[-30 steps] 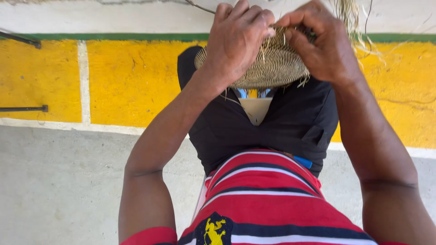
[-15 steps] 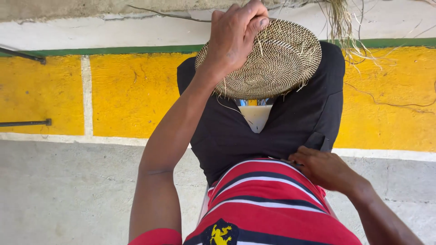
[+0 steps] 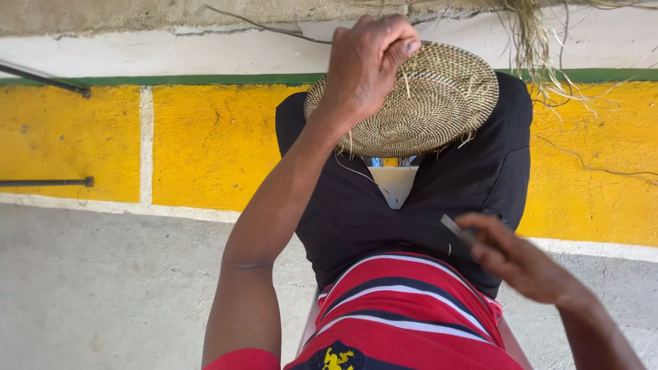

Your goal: The recorder is weaving a circular straw or fiber object on their lap using a blue-handled hook tool.

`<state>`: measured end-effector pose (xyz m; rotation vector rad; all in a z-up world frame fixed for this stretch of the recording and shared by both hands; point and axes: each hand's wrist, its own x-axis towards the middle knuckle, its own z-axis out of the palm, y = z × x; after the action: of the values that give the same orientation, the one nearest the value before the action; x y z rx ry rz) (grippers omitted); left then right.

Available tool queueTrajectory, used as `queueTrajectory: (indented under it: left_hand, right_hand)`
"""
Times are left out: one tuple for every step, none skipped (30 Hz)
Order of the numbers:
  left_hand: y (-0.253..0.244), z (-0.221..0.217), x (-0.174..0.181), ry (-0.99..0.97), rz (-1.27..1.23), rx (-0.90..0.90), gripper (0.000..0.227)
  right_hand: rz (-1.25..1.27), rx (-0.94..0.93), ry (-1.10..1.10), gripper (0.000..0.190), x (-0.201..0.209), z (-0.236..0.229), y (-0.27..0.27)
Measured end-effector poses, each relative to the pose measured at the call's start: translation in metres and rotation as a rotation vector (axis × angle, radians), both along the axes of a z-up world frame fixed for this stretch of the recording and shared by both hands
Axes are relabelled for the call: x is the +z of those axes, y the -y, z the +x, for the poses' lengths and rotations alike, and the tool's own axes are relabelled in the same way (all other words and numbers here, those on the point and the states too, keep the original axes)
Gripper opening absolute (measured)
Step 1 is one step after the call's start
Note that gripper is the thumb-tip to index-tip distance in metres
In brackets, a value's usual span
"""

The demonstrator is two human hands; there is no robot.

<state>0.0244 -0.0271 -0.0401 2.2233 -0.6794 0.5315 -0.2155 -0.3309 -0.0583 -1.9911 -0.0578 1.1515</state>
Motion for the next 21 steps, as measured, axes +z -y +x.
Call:
queueTrajectory:
  left_hand:
    - [0.001,-0.009,0.002,0.0,0.002,0.01,0.029]
    - [0.003,-0.017,0.006,-0.007,0.032,0.043,0.026]
    - [0.007,-0.025,0.009,-0.015,0.062,0.076,0.024]
    - [0.008,-0.034,0.01,-0.003,0.064,0.076,0.024]
    - [0.009,-0.043,0.011,0.015,0.066,0.085,0.022]
    - [0.01,-0.052,0.011,0.029,0.068,0.098,0.02]
    - [0.01,-0.059,0.015,0.037,0.069,0.103,0.02]
    - [0.009,-0.066,0.019,0.017,0.078,0.109,0.017]
    - [0.007,-0.073,0.023,-0.003,0.087,0.114,0.014]
    - [0.006,-0.08,0.027,0.005,0.087,0.122,0.014]
    - [0.005,-0.086,0.032,0.026,0.071,0.111,0.011]
    - [0.004,-0.093,0.035,0.043,0.055,0.095,0.009]
    - [0.004,-0.097,0.036,0.046,0.055,0.098,0.009]
    - [0.004,-0.1,0.038,0.037,0.053,0.097,0.007]
    - [0.004,-0.103,0.039,0.027,0.052,0.096,0.007]
    - [0.004,-0.103,0.039,0.029,0.047,0.093,0.007]
    - [0.005,-0.104,0.038,0.032,0.051,0.094,0.007]
    - [0.006,-0.104,0.038,0.037,0.056,0.097,0.006]
    - [0.006,-0.104,0.038,0.041,0.053,0.094,0.006]
    - [0.006,-0.105,0.037,0.042,0.06,0.097,0.007]
    - [0.006,-0.106,0.036,0.043,0.068,0.1,0.008]
  right_hand:
    - [0.002,0.01,0.0,0.045,0.012,0.012,-0.005]
    - [0.088,-0.12,0.085,0.049,0.025,0.023,-0.01]
    - [0.172,-0.252,0.169,0.054,0.038,0.033,-0.014]
    - [0.176,-0.251,0.181,0.054,0.043,0.04,-0.025]
    - [0.341,-0.267,0.385,0.051,0.049,0.048,-0.037]
    - [0.508,-0.275,0.584,0.048,0.055,0.055,-0.047]
    - [0.512,-0.269,0.591,0.048,0.057,0.062,-0.056]
    - [0.536,-0.304,0.637,0.047,0.058,0.068,-0.066]
    - [0.562,-0.34,0.682,0.046,0.059,0.073,-0.076]
    - [0.567,-0.331,0.687,0.046,0.054,0.076,-0.081]
    - [0.615,-0.395,0.648,0.044,0.05,0.08,-0.086]
    - [0.66,-0.464,0.604,0.042,0.045,0.082,-0.091]
    - [0.661,-0.46,0.605,0.042,0.043,0.081,-0.094]
    - [0.704,-0.472,0.62,0.041,0.042,0.082,-0.095]
    - [0.747,-0.483,0.635,0.039,0.041,0.083,-0.096]
    - [0.742,-0.484,0.64,0.039,0.041,0.082,-0.096]
    - [0.762,-0.498,0.61,0.039,0.042,0.081,-0.096]
    - [0.784,-0.511,0.58,0.039,0.042,0.081,-0.096]
    - [0.781,-0.511,0.586,0.039,0.044,0.08,-0.095]
    - [0.79,-0.524,0.568,0.039,0.046,0.079,-0.095]
    - [0.798,-0.536,0.549,0.04,0.047,0.078,-0.095]
